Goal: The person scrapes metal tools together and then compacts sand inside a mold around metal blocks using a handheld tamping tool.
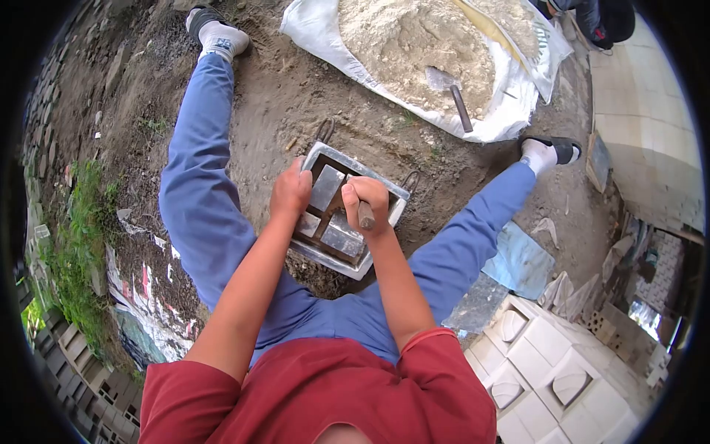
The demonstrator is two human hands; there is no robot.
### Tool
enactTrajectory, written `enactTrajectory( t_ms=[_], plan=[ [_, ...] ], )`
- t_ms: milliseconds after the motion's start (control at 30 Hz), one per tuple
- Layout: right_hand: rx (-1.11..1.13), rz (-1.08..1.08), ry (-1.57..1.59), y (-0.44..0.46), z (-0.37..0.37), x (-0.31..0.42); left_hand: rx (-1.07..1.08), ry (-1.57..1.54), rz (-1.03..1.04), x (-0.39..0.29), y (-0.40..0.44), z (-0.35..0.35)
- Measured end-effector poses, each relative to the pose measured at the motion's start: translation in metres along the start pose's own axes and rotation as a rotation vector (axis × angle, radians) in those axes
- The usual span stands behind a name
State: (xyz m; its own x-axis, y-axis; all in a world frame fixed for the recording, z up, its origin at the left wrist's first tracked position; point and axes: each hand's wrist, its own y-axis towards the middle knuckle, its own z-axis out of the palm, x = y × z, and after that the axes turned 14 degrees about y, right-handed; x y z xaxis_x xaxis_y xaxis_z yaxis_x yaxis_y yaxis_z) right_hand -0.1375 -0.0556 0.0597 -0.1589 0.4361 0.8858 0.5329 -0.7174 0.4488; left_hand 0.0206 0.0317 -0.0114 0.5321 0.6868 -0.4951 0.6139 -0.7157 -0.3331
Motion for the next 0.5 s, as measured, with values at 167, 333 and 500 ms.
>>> enactTrajectory(
  t_ms=[167, 333, 500],
  plan=[
    [-0.002, 0.108, 0.037, -0.002, -0.006, 0.01, 0.024, -0.019, -0.026, 0.002, -0.001, -0.002],
    [-0.006, 0.102, -0.006, 0.011, -0.001, 0.007, -0.002, -0.006, -0.016, 0.001, 0.001, 0.001],
    [-0.062, 0.138, 0.039, 0.011, 0.003, 0.011, 0.027, 0.014, -0.034, -0.001, -0.002, -0.006]
  ],
)
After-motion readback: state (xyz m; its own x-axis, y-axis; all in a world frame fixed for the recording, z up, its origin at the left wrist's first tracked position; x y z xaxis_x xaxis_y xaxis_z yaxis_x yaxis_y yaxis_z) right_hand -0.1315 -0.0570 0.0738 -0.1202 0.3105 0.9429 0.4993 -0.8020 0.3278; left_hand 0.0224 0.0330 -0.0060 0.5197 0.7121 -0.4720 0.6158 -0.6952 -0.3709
